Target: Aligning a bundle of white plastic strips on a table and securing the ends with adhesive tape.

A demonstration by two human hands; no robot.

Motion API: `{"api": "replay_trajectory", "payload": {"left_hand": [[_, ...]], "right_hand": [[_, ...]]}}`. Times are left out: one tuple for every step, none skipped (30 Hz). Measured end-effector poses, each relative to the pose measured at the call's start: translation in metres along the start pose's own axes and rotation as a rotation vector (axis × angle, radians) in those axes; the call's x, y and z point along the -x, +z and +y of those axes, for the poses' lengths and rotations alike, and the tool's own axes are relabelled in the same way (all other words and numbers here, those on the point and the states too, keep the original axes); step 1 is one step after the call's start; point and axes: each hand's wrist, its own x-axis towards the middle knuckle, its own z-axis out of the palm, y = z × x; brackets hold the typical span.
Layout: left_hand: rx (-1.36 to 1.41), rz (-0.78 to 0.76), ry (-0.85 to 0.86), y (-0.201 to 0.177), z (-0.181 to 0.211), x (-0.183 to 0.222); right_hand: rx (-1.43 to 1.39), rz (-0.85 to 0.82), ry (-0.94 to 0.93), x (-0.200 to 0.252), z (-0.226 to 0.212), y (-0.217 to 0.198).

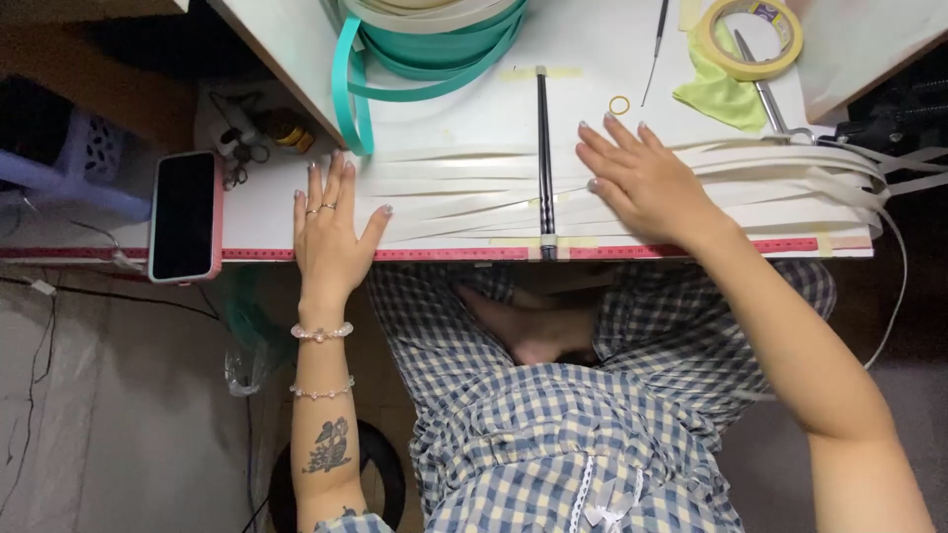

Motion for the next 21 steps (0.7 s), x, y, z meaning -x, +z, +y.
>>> {"api": "replay_trajectory", "payload": {"left_hand": [[0.000, 0.003, 0.001, 0.000, -0.001, 0.000], [-0.008, -0.015, -0.004, 0.000, -0.001, 0.000], [-0.016, -0.031, -0.009, 0.000, -0.002, -0.001], [-0.016, -0.026, -0.008, -0.002, -0.002, -0.002], [-0.022, -0.051, -0.011, -0.003, -0.003, -0.002], [-0.028, -0.076, -0.015, -0.004, -0.003, -0.003], [-0.028, -0.074, -0.015, -0.005, -0.006, -0.003], [-0.048, -0.089, -0.014, -0.005, -0.009, -0.004], [-0.069, -0.105, -0.014, -0.006, -0.012, -0.005], [-0.069, -0.104, -0.014, -0.009, -0.013, -0.006], [-0.067, -0.122, -0.006, -0.012, -0.014, -0.006], [-0.065, -0.141, 0.002, -0.015, -0.015, -0.005], [-0.065, -0.144, -0.005, -0.015, -0.016, -0.006], [-0.059, -0.144, 0.019, -0.016, -0.016, -0.007], [-0.055, -0.142, 0.046, -0.017, -0.017, -0.009], [-0.056, -0.143, 0.042, -0.015, -0.018, -0.008], [-0.048, -0.145, 0.058, -0.015, -0.019, -0.010], [-0.040, -0.147, 0.075, -0.015, -0.020, -0.011], [-0.043, -0.142, 0.070, -0.015, -0.020, -0.012], [-0.003, -0.140, 0.083, -0.014, -0.021, -0.014], [0.037, -0.138, 0.083, -0.015, -0.024, -0.012]], "right_hand": [[0.002, 0.002, -0.001, -0.002, -0.001, -0.003], [-0.033, -0.054, 0.045, -0.004, -0.002, -0.006], [-0.067, -0.109, 0.090, -0.007, -0.002, -0.010], [-0.064, -0.106, 0.087, -0.008, 0.000, -0.008], [-0.063, -0.153, 0.113, -0.007, 0.003, -0.006], [-0.062, -0.200, 0.139, -0.007, 0.006, -0.003], [-0.061, -0.200, 0.137, -0.005, 0.006, -0.003], [-0.067, -0.188, 0.123, -0.003, 0.006, -0.003], [-0.074, -0.177, 0.108, -0.001, 0.006, -0.002], [-0.073, -0.177, 0.107, 0.002, 0.007, -0.001], [-0.064, -0.147, 0.079, 0.006, 0.008, 0.001], [-0.055, -0.117, 0.051, 0.010, 0.010, 0.003], [-0.059, -0.122, 0.047, 0.012, 0.011, 0.003], [-0.060, -0.103, 0.027, 0.014, 0.011, 0.003], [-0.061, -0.081, 0.007, 0.017, 0.012, 0.003], [-0.063, -0.083, 0.004, 0.016, 0.012, 0.003], [-0.070, -0.098, 0.011, 0.015, 0.013, 0.003], [-0.077, -0.113, 0.017, 0.013, 0.013, 0.002], [-0.078, -0.110, 0.010, 0.013, 0.014, -0.001], [-0.077, -0.119, 0.016, 0.013, 0.014, -0.003], [-0.081, -0.133, 0.011, 0.009, 0.013, -0.003]]}}
